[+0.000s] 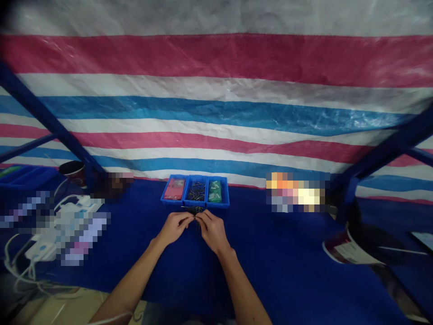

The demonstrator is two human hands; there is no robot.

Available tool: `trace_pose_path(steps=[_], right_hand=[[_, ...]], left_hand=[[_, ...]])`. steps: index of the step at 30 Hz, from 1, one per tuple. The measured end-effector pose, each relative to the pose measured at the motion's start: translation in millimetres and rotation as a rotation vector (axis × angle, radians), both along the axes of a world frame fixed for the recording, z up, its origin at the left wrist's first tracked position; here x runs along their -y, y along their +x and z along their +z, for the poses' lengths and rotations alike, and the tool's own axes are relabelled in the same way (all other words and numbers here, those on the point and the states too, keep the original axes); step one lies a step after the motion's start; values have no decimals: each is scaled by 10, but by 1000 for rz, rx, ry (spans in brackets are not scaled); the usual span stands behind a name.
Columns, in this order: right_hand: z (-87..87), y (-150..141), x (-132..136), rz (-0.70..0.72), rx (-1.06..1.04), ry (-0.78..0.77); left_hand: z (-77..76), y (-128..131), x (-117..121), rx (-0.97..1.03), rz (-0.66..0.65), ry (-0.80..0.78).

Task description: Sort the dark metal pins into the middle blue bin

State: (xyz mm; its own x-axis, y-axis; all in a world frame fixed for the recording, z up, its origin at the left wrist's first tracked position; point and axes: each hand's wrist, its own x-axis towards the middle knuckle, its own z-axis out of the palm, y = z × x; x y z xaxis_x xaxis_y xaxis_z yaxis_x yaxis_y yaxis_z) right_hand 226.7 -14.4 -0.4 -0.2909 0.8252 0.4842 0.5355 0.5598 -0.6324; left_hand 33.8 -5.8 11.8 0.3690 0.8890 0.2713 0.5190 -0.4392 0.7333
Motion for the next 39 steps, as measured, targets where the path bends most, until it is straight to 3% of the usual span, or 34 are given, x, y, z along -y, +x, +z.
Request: trace_pose_path(steps=[39], right_hand=[[-5,13,-8,15,-27,-27]], left_hand=[[-55,-12,-11,-2,17,5]])
